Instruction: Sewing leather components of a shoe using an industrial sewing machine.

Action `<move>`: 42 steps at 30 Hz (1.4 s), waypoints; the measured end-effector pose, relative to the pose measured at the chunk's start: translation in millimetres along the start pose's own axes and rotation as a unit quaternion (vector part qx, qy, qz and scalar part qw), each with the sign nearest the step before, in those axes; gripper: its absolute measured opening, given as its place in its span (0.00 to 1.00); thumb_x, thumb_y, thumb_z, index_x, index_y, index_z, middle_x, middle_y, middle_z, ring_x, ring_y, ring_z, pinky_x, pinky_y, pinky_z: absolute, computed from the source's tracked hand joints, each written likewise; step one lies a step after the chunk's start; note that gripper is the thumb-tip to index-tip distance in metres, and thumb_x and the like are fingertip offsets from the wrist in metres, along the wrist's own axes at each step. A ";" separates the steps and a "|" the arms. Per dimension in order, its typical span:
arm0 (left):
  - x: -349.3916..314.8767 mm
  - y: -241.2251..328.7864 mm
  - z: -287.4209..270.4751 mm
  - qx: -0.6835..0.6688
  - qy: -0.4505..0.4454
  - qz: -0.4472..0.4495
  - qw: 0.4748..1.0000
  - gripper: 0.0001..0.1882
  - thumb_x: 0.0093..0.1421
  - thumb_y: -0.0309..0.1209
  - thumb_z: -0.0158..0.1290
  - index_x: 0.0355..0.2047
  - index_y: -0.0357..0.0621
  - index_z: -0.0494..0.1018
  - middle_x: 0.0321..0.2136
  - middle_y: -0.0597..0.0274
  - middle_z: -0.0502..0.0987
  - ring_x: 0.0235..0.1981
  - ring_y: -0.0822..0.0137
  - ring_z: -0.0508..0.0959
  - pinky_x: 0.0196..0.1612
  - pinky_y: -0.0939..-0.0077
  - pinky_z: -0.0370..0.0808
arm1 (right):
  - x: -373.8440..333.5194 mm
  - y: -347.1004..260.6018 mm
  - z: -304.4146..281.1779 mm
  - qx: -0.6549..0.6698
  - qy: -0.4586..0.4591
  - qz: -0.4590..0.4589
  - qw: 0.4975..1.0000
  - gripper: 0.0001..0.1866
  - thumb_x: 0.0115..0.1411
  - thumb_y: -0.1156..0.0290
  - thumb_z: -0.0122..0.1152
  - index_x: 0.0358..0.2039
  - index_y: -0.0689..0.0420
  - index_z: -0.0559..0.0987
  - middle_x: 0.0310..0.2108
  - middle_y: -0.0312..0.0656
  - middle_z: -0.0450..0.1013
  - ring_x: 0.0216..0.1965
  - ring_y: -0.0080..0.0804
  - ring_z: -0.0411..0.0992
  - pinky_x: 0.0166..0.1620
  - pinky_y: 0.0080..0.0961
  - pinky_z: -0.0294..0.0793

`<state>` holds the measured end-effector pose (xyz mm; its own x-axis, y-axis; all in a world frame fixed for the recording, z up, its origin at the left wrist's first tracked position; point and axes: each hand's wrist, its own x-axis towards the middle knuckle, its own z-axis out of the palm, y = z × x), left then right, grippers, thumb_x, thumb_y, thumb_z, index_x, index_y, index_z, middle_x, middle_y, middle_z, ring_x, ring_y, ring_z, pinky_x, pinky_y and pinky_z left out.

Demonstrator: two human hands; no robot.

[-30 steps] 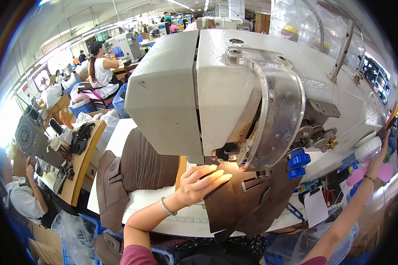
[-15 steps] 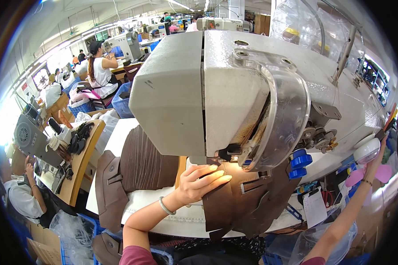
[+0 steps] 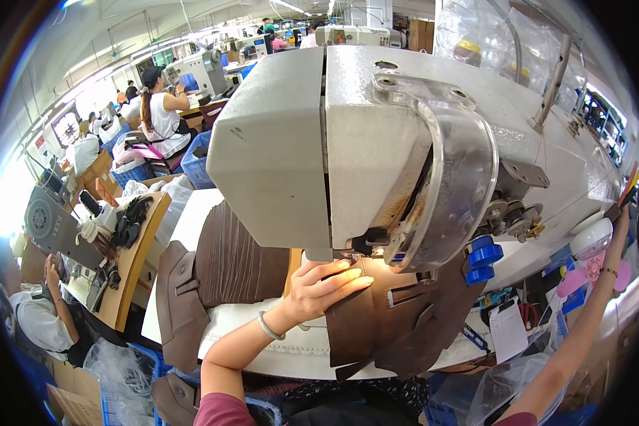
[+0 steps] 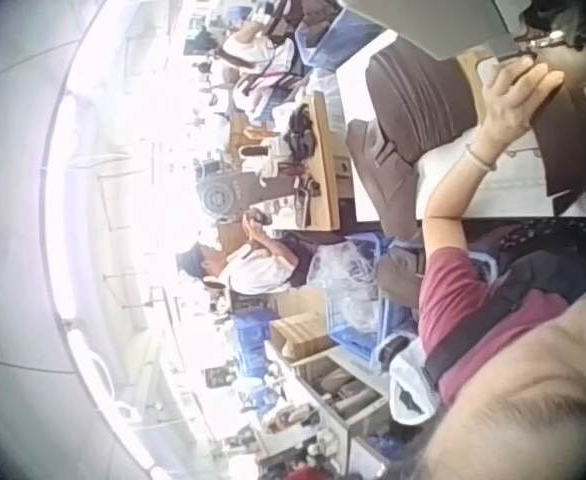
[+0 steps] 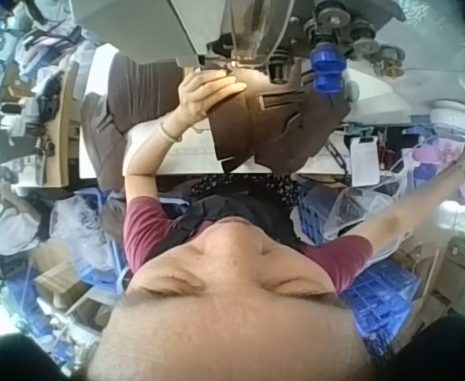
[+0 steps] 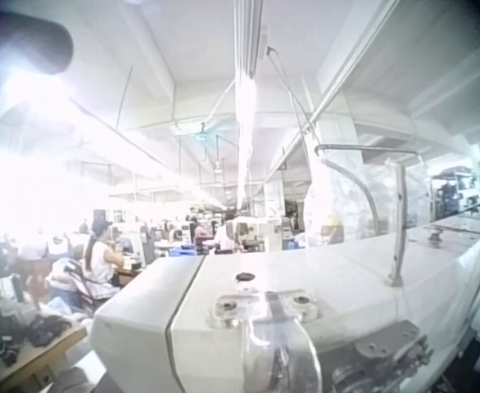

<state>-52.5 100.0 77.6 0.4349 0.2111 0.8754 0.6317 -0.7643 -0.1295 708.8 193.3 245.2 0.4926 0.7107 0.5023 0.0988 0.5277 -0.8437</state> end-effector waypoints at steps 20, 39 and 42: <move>-3.1 -7.3 4.6 -0.021 0.002 0.003 1.000 0.20 0.45 0.30 0.56 0.41 0.59 0.81 0.41 0.77 0.77 0.40 0.72 0.76 0.36 0.77 0.72 | -73.2 9.8 76.0 0.096 0.117 0.018 0.988 0.30 0.61 0.46 0.55 0.50 0.60 0.75 0.41 0.36 0.73 0.39 0.24 0.72 0.42 0.20 0.70; -5.5 -9.6 2.7 -0.054 -0.011 -0.031 0.998 0.18 0.46 0.32 0.56 0.40 0.58 0.81 0.40 0.76 0.78 0.43 0.70 0.75 0.42 0.72 0.73 | -23.4 7.8 33.3 0.070 0.057 -0.001 0.996 0.27 0.65 0.50 0.52 0.54 0.59 0.72 0.46 0.38 0.73 0.45 0.25 0.71 0.48 0.22 0.69; -3.1 -9.4 3.8 -0.045 -0.011 -0.028 0.999 0.18 0.46 0.32 0.56 0.39 0.59 0.81 0.40 0.76 0.78 0.45 0.70 0.75 0.45 0.71 0.73 | -22.9 16.7 35.4 0.067 0.074 0.017 0.995 0.27 0.64 0.49 0.53 0.51 0.59 0.73 0.44 0.37 0.73 0.43 0.25 0.71 0.47 0.21 0.70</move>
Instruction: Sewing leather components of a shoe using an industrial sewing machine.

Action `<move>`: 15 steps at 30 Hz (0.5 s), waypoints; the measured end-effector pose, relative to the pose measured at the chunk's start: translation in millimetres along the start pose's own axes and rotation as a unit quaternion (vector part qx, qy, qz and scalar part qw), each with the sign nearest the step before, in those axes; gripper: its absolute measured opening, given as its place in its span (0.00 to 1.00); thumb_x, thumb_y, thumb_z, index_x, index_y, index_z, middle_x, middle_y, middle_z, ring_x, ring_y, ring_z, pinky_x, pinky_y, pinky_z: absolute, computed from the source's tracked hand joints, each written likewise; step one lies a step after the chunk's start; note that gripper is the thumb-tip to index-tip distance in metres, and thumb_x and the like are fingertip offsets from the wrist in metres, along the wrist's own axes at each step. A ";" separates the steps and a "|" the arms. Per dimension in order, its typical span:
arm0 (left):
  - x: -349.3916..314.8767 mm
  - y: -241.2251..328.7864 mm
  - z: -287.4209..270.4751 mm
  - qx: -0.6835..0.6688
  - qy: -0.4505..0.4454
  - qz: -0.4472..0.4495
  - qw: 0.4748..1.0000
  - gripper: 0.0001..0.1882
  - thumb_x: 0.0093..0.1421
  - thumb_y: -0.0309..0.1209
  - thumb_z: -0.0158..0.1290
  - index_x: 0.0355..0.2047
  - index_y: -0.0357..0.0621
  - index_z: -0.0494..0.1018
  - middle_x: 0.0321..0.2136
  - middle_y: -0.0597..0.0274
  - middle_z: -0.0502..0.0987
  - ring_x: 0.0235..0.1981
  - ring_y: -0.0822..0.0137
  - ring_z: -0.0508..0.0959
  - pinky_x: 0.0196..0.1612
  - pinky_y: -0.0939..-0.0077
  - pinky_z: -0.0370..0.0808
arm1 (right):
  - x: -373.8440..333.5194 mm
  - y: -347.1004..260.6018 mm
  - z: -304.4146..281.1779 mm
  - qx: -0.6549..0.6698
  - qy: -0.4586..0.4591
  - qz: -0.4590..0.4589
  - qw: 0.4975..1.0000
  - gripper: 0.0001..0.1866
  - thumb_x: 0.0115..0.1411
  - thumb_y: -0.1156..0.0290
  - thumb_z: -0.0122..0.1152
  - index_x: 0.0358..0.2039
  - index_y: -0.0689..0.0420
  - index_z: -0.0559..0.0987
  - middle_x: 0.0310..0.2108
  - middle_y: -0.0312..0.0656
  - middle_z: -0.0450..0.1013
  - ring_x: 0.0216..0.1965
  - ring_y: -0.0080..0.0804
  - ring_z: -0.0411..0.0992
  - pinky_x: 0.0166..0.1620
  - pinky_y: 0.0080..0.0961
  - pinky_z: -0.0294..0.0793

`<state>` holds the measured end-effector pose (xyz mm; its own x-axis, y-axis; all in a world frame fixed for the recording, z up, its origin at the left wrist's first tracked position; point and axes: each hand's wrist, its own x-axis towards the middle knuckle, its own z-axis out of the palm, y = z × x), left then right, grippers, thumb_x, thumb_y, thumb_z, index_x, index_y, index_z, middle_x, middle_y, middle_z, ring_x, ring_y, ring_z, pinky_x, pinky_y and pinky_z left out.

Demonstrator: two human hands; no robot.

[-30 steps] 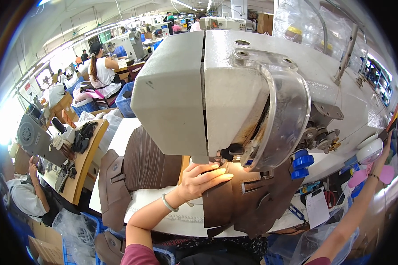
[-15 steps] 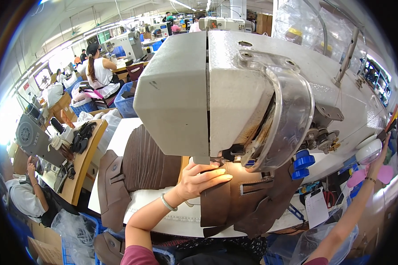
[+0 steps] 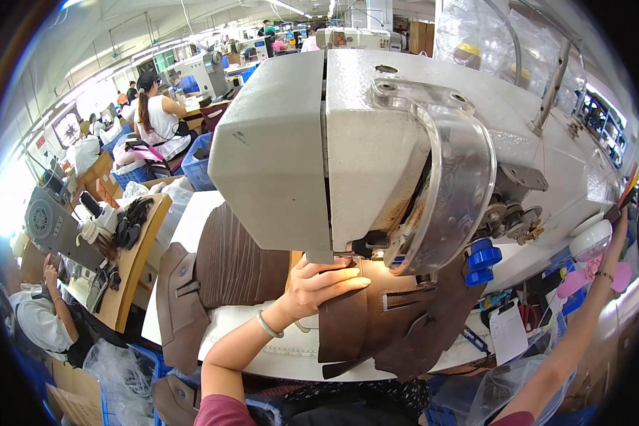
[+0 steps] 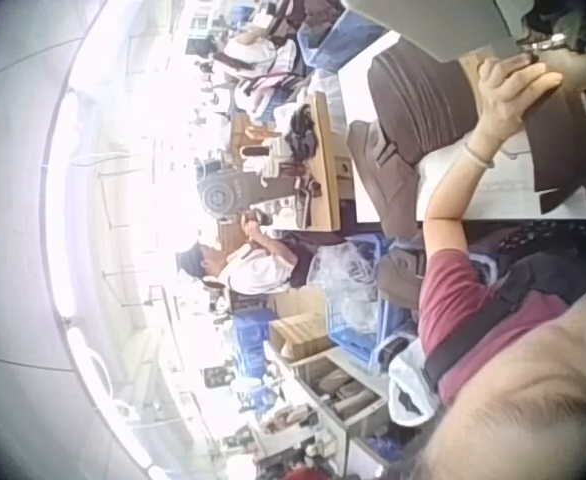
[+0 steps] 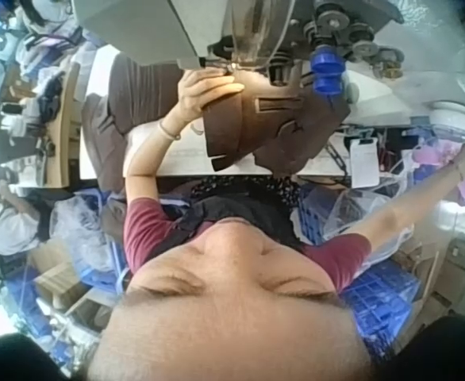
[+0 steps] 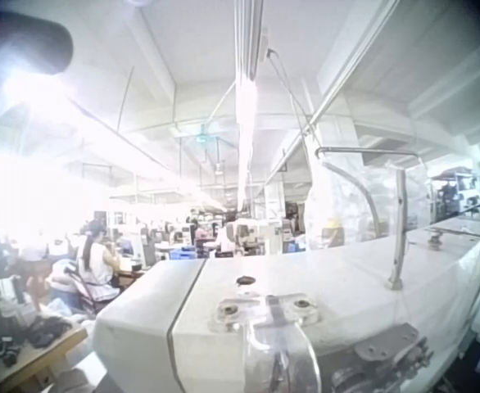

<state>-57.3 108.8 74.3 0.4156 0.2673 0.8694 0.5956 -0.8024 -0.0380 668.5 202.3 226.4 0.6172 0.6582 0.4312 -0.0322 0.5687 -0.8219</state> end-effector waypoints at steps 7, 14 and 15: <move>0.8 -1.0 0.1 -0.021 0.000 -0.008 1.000 0.15 0.47 0.31 0.57 0.38 0.59 0.82 0.40 0.77 0.78 0.45 0.70 0.75 0.46 0.71 0.73 | -36.8 9.4 16.0 0.041 0.022 0.021 0.999 0.27 0.62 0.47 0.54 0.47 0.59 0.76 0.43 0.36 0.73 0.40 0.23 0.71 0.44 0.20 0.70; -2.1 -4.6 0.9 -0.052 -0.006 -0.015 0.999 0.14 0.48 0.31 0.57 0.37 0.57 0.82 0.39 0.76 0.77 0.44 0.69 0.75 0.45 0.70 0.73 | -88.6 4.6 51.9 -0.024 0.047 -0.117 0.992 0.30 0.62 0.45 0.53 0.52 0.60 0.74 0.43 0.36 0.73 0.41 0.23 0.71 0.45 0.20 0.70; -2.2 -5.6 1.0 -0.057 -0.006 -0.010 0.998 0.14 0.48 0.31 0.57 0.37 0.57 0.82 0.39 0.76 0.77 0.44 0.69 0.75 0.45 0.70 0.73 | -82.5 6.3 41.3 -0.025 0.037 -0.092 0.995 0.31 0.62 0.45 0.53 0.53 0.60 0.72 0.44 0.36 0.72 0.43 0.23 0.71 0.47 0.20 0.69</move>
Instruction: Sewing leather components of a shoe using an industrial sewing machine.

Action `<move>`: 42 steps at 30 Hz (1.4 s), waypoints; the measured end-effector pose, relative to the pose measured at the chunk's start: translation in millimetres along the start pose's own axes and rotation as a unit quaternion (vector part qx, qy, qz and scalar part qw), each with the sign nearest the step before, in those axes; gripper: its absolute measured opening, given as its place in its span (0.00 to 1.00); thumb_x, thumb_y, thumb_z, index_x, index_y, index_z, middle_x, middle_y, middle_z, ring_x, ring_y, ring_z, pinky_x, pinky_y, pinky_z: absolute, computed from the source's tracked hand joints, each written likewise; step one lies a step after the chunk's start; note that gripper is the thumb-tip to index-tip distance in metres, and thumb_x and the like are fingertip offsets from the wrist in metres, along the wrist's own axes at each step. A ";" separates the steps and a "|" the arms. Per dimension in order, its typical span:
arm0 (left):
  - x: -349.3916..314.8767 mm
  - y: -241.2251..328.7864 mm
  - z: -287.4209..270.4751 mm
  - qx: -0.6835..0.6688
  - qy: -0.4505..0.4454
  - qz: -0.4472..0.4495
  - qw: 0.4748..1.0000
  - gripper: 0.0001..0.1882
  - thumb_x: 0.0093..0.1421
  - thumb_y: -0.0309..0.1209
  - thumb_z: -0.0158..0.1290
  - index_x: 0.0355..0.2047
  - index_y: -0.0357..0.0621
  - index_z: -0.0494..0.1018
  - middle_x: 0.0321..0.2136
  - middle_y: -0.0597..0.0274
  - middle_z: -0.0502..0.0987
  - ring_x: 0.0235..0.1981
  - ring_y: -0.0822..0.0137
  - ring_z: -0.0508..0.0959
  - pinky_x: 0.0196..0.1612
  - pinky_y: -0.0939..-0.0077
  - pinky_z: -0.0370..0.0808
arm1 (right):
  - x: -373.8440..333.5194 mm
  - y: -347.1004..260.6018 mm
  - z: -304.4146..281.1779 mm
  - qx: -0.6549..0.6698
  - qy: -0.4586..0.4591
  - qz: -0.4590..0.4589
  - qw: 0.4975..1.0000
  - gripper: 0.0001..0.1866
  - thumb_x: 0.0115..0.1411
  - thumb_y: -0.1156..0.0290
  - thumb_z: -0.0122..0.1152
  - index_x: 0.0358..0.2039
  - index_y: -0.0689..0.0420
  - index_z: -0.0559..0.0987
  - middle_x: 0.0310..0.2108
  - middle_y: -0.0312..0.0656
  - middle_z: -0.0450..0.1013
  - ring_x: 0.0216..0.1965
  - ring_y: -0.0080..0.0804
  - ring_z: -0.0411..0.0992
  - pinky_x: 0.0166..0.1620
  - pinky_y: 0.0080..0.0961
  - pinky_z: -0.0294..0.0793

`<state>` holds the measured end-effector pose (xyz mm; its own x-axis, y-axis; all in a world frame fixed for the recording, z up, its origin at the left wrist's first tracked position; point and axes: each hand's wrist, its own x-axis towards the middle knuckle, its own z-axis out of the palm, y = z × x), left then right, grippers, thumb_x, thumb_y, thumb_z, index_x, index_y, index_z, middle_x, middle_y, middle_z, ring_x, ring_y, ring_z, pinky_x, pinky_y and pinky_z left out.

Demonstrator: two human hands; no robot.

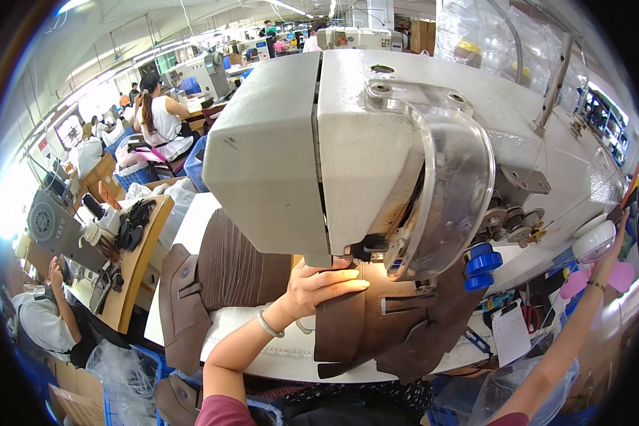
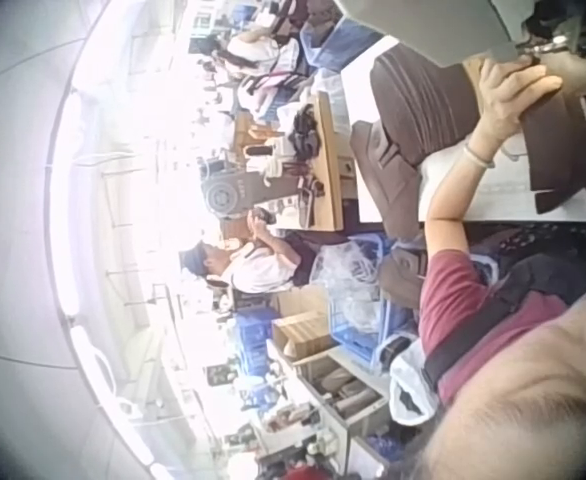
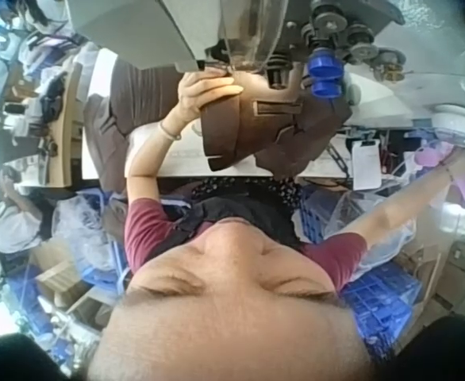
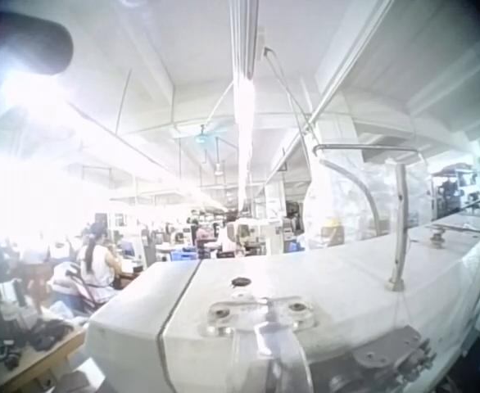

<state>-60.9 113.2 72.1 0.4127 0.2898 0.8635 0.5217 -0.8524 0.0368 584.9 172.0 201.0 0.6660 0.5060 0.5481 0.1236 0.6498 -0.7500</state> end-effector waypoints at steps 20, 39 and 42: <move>-1.4 -1.6 0.9 -0.013 -0.009 -0.038 0.999 0.17 0.43 0.29 0.61 0.37 0.59 0.83 0.33 0.68 0.71 0.38 0.66 0.73 0.42 0.71 0.71 | 38.9 9.0 -16.1 0.024 -0.027 0.073 0.997 0.30 0.65 0.47 0.50 0.54 0.61 0.72 0.48 0.40 0.72 0.45 0.26 0.71 0.50 0.22 0.69; -1.9 -2.1 2.4 -0.063 -0.003 -0.059 0.996 0.18 0.44 0.29 0.61 0.38 0.59 0.83 0.34 0.68 0.71 0.38 0.65 0.72 0.42 0.71 0.71 | 28.8 5.5 -19.8 0.092 0.001 0.091 0.992 0.28 0.63 0.49 0.53 0.55 0.58 0.72 0.48 0.38 0.72 0.48 0.26 0.70 0.52 0.23 0.68; -2.2 -1.3 1.4 -0.062 -0.016 -0.069 0.996 0.18 0.44 0.28 0.61 0.38 0.58 0.83 0.36 0.67 0.71 0.39 0.64 0.72 0.44 0.70 0.71 | 38.9 -1.3 -17.5 0.095 -0.017 0.098 0.990 0.29 0.64 0.49 0.52 0.55 0.59 0.71 0.50 0.40 0.72 0.49 0.27 0.70 0.53 0.24 0.67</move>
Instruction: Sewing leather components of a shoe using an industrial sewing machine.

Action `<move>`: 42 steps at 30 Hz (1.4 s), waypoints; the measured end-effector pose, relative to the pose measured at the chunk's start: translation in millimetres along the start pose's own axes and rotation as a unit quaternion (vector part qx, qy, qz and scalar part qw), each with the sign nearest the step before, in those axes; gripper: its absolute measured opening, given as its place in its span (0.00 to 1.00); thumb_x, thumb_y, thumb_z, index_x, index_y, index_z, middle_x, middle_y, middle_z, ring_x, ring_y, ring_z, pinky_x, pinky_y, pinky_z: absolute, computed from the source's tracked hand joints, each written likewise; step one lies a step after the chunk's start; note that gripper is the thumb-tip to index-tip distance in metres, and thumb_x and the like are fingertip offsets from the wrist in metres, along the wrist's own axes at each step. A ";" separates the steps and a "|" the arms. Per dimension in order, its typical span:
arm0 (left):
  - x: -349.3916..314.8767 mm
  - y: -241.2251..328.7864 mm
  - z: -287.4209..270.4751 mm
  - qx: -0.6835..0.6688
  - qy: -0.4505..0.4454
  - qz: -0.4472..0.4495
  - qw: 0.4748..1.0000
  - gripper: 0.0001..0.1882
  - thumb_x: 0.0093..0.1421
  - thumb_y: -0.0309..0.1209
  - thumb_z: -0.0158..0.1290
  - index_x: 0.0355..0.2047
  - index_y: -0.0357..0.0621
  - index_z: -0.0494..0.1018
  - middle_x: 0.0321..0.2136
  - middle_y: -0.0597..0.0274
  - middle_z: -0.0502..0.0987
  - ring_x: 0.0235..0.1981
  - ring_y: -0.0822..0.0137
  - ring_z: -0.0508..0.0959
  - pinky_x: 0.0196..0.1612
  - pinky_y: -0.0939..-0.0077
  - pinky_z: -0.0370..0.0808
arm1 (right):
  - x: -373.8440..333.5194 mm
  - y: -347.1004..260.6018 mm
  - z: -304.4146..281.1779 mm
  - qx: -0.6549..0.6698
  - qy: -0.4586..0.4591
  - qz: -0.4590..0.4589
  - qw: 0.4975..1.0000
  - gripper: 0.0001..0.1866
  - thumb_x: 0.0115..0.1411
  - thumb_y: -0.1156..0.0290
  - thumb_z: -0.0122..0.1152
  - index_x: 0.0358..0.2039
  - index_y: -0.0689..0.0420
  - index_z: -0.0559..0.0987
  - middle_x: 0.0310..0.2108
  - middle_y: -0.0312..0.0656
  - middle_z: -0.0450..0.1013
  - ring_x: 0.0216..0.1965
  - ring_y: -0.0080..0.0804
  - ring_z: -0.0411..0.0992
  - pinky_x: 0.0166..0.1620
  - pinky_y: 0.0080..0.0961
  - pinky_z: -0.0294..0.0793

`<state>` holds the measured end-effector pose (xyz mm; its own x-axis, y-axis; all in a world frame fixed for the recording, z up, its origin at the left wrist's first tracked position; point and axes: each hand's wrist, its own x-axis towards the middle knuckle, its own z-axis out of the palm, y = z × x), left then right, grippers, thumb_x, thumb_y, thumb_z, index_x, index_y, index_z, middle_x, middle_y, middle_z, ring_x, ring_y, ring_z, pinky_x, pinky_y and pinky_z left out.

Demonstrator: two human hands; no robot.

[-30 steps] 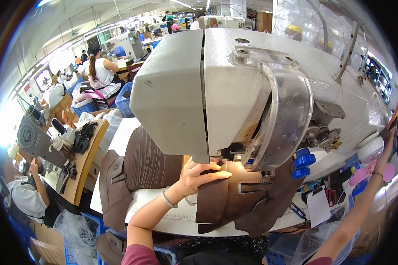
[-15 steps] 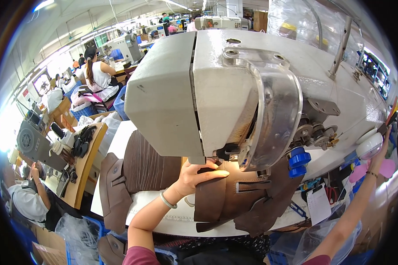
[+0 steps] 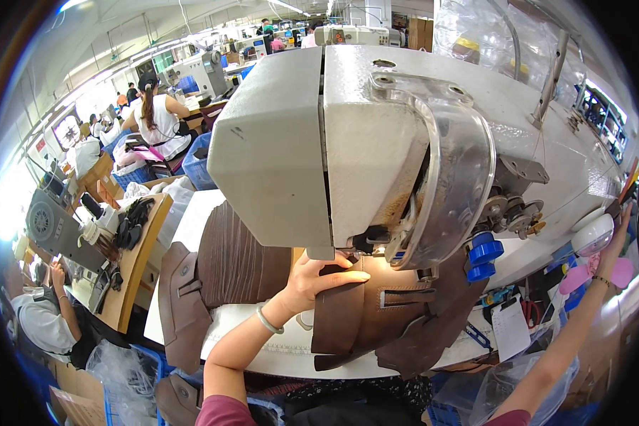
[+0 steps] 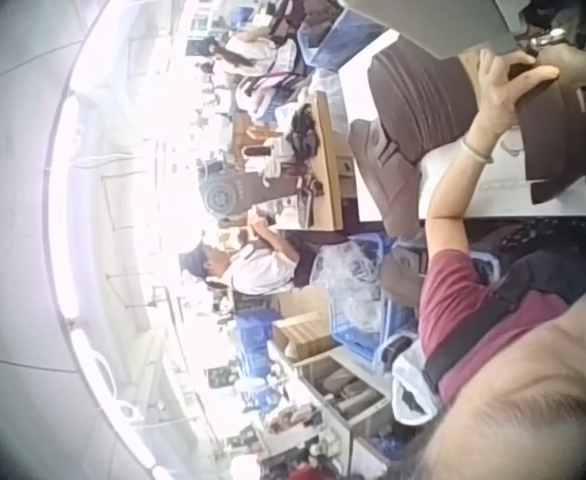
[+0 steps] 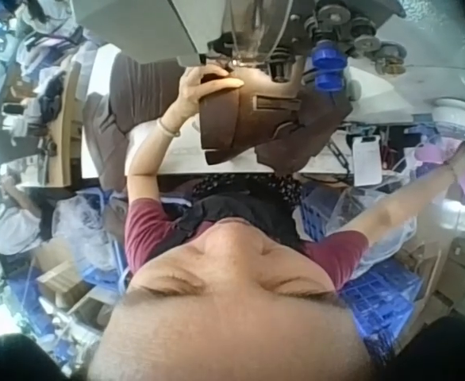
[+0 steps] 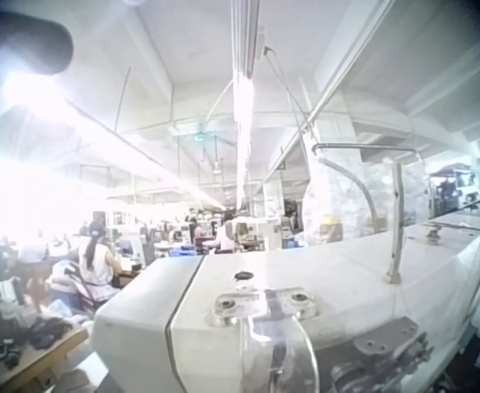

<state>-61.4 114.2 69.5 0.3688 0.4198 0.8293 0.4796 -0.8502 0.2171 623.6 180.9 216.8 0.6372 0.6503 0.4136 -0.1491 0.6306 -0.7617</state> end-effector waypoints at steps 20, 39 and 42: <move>-3.6 -5.2 1.0 -0.022 -0.007 -0.026 0.999 0.20 0.40 0.29 0.64 0.38 0.59 0.83 0.36 0.65 0.70 0.41 0.62 0.73 0.46 0.68 0.71 | -36.7 18.6 18.2 -0.026 0.036 0.001 0.999 0.34 0.61 0.42 0.54 0.58 0.55 0.70 0.51 0.36 0.69 0.50 0.27 0.68 0.53 0.24 0.66; -1.8 7.2 -18.8 0.110 -0.056 0.095 0.988 0.21 0.48 0.28 0.59 0.45 0.51 0.77 0.44 0.60 0.74 0.46 0.61 0.75 0.49 0.66 0.74 | -368.8 102.0 216.7 -0.245 -0.458 0.122 0.846 0.18 0.56 0.70 0.64 0.45 0.65 0.74 0.39 0.39 0.75 0.41 0.26 0.71 0.47 0.23 0.69; -5.3 9.7 -19.0 0.120 -0.060 0.163 0.977 0.18 0.52 0.27 0.54 0.45 0.45 0.75 0.46 0.58 0.75 0.47 0.59 0.76 0.52 0.64 0.74 | -376.8 119.3 220.3 -0.090 -0.418 0.298 0.853 0.14 0.56 0.69 0.65 0.39 0.65 0.77 0.34 0.35 0.76 0.37 0.19 0.71 0.44 0.19 0.69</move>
<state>-73.8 97.7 77.0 0.6166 0.1847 0.7653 0.4888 -0.8518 -0.1882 199.2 104.4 80.0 -0.2852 0.9552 0.0791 -0.0916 0.0550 -0.9943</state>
